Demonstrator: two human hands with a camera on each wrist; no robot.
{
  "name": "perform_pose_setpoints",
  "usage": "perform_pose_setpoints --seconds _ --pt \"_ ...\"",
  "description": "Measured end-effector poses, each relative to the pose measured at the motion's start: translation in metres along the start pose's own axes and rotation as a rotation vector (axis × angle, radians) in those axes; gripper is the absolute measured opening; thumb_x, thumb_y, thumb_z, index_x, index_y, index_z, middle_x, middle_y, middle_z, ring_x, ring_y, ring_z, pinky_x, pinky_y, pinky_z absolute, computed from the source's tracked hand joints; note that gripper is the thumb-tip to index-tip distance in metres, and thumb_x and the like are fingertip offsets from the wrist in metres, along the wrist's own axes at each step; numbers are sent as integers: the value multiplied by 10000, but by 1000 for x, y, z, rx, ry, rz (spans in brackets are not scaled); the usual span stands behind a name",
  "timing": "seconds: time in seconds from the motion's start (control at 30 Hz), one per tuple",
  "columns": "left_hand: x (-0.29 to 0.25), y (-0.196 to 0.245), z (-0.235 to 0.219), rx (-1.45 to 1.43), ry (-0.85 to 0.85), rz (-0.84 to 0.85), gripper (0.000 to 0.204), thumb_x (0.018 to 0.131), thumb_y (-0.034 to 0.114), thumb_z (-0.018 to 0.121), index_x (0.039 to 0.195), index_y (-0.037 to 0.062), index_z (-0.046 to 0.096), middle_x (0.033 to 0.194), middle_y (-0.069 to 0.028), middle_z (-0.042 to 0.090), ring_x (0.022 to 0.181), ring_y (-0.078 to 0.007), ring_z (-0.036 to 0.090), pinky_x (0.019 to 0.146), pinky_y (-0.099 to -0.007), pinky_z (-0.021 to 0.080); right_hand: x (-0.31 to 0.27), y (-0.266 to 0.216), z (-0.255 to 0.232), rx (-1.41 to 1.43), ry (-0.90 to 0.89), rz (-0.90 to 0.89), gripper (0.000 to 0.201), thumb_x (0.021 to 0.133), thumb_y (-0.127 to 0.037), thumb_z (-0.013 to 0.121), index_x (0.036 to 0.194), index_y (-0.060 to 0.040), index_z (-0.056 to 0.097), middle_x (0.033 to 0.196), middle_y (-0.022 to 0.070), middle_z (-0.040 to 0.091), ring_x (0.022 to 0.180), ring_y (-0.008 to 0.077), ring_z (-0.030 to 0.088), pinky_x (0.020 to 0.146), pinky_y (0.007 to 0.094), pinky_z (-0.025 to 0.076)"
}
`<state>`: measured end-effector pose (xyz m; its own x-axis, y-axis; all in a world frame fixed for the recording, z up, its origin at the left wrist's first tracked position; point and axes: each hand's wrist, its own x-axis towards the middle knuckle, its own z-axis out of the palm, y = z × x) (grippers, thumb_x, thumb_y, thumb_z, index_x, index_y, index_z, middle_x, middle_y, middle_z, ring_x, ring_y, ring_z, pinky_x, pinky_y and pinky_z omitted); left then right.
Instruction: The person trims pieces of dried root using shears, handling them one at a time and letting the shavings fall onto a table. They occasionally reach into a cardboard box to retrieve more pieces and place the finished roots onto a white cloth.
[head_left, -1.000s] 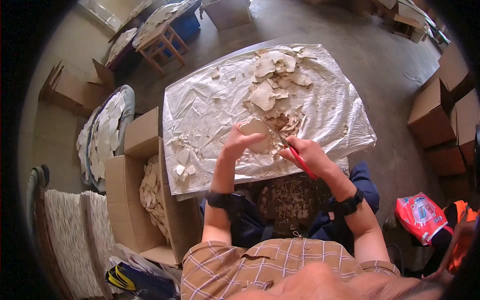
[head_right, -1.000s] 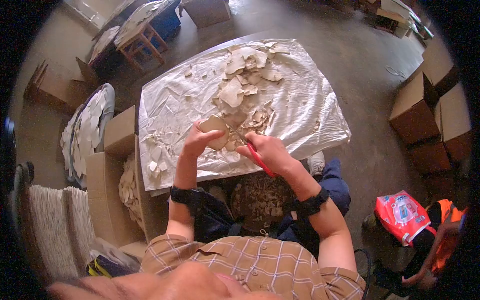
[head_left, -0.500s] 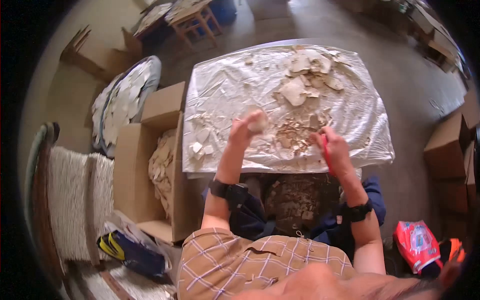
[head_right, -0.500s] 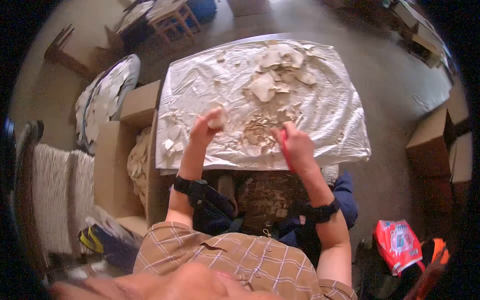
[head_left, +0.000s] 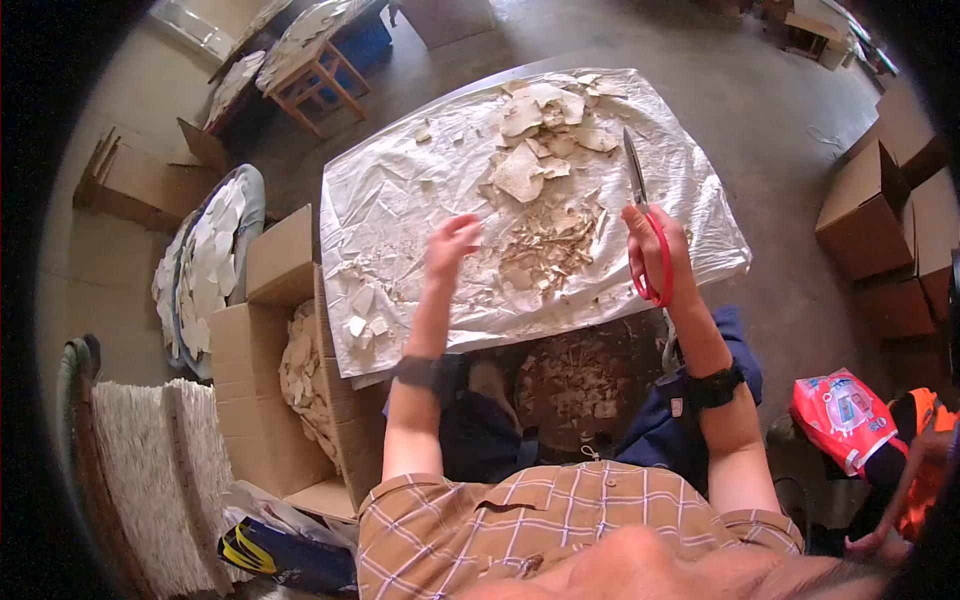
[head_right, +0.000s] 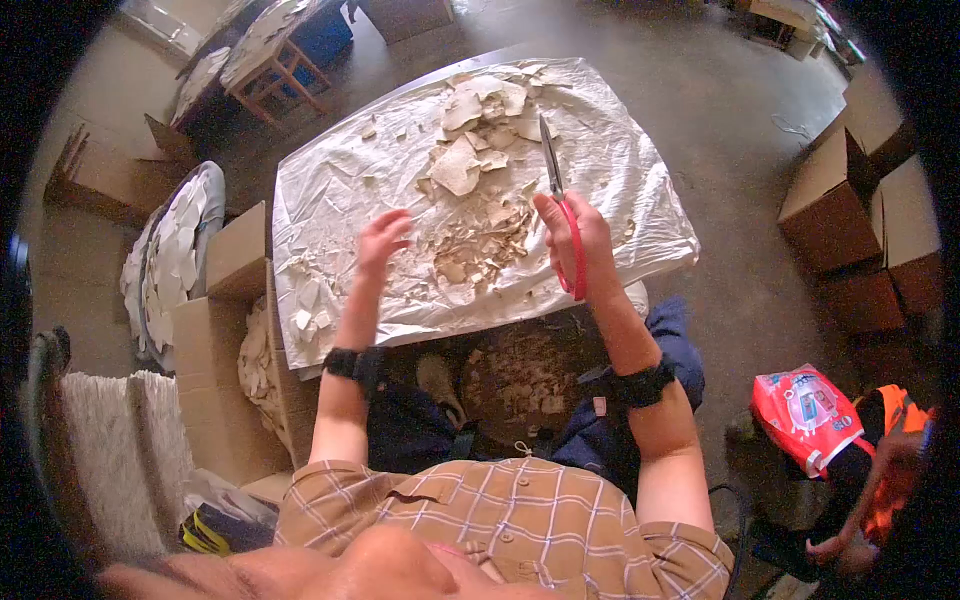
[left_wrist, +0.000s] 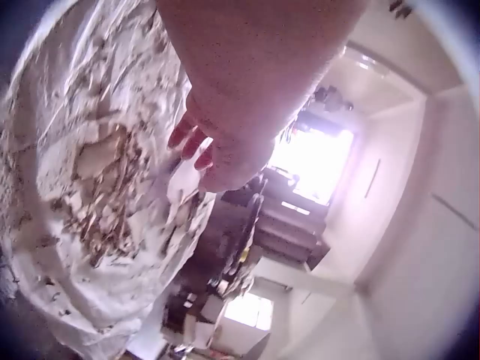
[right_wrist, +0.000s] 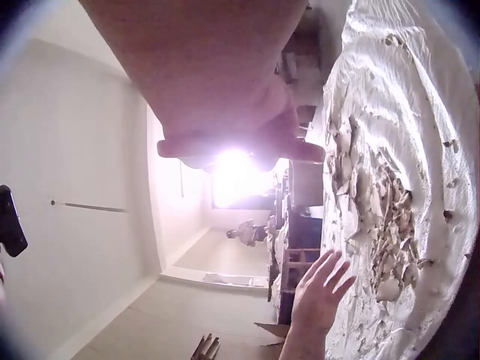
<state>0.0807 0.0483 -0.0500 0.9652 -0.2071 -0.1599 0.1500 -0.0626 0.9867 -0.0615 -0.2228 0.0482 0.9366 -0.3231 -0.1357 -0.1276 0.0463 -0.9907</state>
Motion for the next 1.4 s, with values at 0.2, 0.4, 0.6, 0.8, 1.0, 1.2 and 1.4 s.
perform_pose_setpoints --seconds 0.2,0.4,0.6,0.8,1.0,1.2,1.4 --pt "12 -9 119 936 -19 679 344 678 272 689 948 70 619 1027 -100 582 964 -265 540 802 -348 447 -3 -3 -5 -68 7 -10 370 830 -403 558 861 -35 538 515 -17 454 372 46 420 335 198 337" --pt "24 -23 123 982 -47 597 195 745 226 600 858 69 618 855 -104 611 800 -310 568 712 -397 459 -9 -8 -17 -68 -9 -14 386 830 -397 561 878 -14 554 521 -7 467 402 54 436 366 209 345" --pt "41 -27 78 -79 -90 -47 188 856 213 541 824 38 604 690 -33 596 542 -102 579 438 -226 464 -14 -14 -19 -60 17 -35 374 828 -395 565 868 -24 558 517 -6 474 393 58 439 364 213 342" --pt "44 -12 53 -46 -142 -189 243 812 273 607 863 36 612 657 -36 595 485 -107 545 449 -235 472 -16 -16 -15 -90 3 -35 341 828 -377 569 864 -38 560 515 -7 472 394 63 445 370 221 342" --pt "59 -8 62 971 41 263 498 704 368 673 1036 16 557 949 -133 585 834 -275 559 772 -349 452 -15 -15 -11 -80 -4 -65 306 832 -347 573 840 -41 559 515 -7 473 412 59 445 390 221 345" --pt "76 -22 94 1413 131 665 596 677 385 670 1135 51 488 1186 -167 475 1074 -323 461 899 -397 387 -14 -15 -12 -118 -10 -22 282 839 -313 575 828 -32 560 525 -8 481 484 55 450 442 226 357" --pt "95 -7 74 1335 37 672 297 806 317 539 957 61 548 825 -172 601 765 -321 597 656 -413 487 -13 -8 -16 -149 10 -91 293 832 -321 580 825 -28 560 528 10 488 492 66 453 458 232 364"
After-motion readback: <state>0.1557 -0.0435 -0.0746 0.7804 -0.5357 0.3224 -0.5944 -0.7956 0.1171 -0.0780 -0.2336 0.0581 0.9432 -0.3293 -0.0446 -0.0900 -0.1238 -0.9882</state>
